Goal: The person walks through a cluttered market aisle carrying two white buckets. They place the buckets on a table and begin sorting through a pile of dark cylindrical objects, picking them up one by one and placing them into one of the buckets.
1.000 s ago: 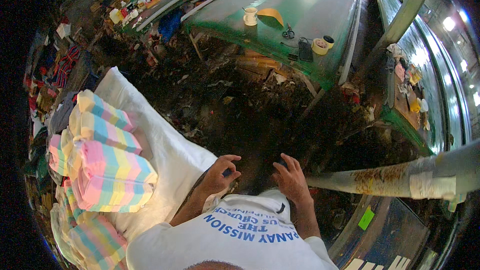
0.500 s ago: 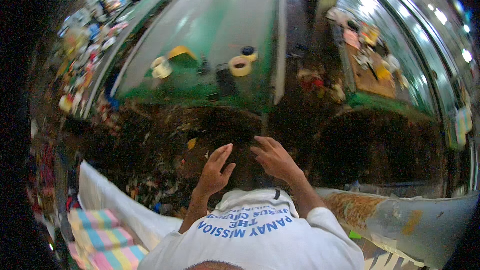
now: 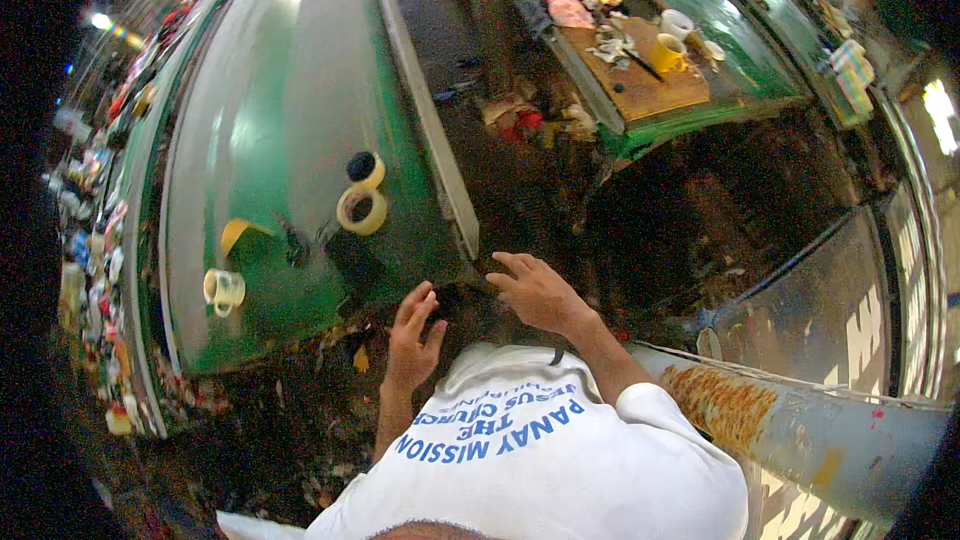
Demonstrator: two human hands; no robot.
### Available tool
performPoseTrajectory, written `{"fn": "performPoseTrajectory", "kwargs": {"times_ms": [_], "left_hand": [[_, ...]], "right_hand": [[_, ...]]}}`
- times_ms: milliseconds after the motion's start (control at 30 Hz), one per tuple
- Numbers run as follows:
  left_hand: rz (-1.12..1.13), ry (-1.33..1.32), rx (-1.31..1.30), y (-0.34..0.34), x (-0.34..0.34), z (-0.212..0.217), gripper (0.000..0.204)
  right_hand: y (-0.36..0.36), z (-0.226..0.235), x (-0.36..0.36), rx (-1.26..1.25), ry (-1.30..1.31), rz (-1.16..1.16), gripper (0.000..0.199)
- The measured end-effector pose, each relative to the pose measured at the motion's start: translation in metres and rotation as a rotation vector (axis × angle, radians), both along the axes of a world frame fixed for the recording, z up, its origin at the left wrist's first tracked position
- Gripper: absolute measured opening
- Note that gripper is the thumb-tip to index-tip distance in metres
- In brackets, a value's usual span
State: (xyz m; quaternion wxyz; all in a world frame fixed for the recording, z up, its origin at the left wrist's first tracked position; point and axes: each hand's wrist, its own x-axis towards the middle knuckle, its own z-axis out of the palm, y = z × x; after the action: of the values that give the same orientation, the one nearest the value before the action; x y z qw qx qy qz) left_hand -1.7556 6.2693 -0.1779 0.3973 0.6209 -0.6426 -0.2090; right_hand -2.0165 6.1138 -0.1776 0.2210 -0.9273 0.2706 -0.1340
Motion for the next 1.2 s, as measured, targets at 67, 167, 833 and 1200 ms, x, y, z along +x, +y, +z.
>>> {"fn": "performPoseTrajectory", "kwargs": {"times_ms": [67, 167, 833, 1200], "left_hand": [[-0.014, -0.023, -0.074, -0.042, 0.023, 0.002, 0.07], [0.028, 0.236, 0.196, -0.096, 0.058, 0.006, 0.063], [-0.52, 0.108, 0.066, -0.29, -0.049, -0.011, 0.02], [-0.605, 0.062, -0.067, -0.406, -0.246, 0.013, 0.024]], "right_hand": [[-0.02, 0.009, 0.011, -0.055, -0.006, -0.023, 0.041], [-0.045, 0.019, 0.022, -0.034, 0.05, -0.092, 0.042], [-0.188, 0.005, -0.073, -0.112, -0.141, -0.388, 0.041], [-0.296, 0.019, -0.26, -0.182, -0.123, -0.437, 0.045]]}}
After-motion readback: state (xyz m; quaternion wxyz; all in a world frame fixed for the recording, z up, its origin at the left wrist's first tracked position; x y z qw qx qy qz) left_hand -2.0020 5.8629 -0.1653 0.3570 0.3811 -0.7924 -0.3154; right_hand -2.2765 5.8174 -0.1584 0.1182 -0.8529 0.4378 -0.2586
